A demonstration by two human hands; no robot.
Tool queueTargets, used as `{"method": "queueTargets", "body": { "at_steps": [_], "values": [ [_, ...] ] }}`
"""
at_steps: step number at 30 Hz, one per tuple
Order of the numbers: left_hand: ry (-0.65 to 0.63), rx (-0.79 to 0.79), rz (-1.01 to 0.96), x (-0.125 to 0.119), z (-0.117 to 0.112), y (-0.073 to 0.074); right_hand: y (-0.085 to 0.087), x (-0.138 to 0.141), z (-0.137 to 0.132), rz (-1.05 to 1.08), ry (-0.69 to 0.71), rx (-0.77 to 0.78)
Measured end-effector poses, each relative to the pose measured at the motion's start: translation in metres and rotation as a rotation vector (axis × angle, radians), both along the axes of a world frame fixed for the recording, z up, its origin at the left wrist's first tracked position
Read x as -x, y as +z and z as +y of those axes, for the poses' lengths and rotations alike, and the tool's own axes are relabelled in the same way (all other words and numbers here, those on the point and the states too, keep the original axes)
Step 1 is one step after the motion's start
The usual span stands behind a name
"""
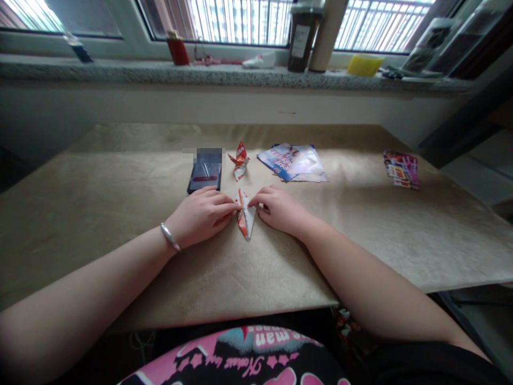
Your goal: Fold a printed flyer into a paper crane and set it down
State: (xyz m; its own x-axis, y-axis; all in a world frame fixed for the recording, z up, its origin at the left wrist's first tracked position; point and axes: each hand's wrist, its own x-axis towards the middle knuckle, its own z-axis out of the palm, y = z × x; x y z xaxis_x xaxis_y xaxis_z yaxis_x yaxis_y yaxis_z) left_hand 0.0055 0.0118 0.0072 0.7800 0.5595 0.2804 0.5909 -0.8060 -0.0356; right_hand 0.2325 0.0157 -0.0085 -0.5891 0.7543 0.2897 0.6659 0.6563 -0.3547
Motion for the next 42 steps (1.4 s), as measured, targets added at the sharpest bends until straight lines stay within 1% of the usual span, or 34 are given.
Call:
{"method": "queueTargets", "body": {
  "at_steps": [5, 8, 12, 16, 20, 26, 36, 42],
  "values": [
    [-0.005, 0.075, -0.046, 0.000, 0.001, -0.001, 0.006, 0.002, -0.005, -0.059, 0.043, -0.018],
    [-0.014, 0.076, -0.045, 0.000, 0.001, -0.002, 0.008, 0.001, -0.006, -0.094, 0.050, -0.055],
    [-0.019, 0.074, -0.023, 0.000, 0.000, -0.002, 0.007, -0.002, -0.003, -0.063, 0.045, -0.111],
    [-0.015, 0.102, -0.006, -0.001, -0.002, 0.000, 0.007, -0.003, -0.001, -0.031, 0.105, -0.098],
    [-0.033, 0.111, 0.005, -0.002, -0.004, 0.001, 0.009, -0.001, -0.003, -0.051, 0.140, -0.090],
    [-0.049, 0.121, 0.004, -0.001, -0.001, -0.002, 0.009, 0.000, -0.003, -0.065, 0.127, -0.079],
    [-0.138, 0.083, -0.078, 0.005, 0.010, -0.010, 0.008, 0.001, -0.006, -0.123, 0.113, -0.117],
    [-0.138, 0.116, -0.095, 0.004, 0.010, -0.011, 0.009, 0.002, -0.009, -0.175, 0.127, -0.163]
  ]
}}
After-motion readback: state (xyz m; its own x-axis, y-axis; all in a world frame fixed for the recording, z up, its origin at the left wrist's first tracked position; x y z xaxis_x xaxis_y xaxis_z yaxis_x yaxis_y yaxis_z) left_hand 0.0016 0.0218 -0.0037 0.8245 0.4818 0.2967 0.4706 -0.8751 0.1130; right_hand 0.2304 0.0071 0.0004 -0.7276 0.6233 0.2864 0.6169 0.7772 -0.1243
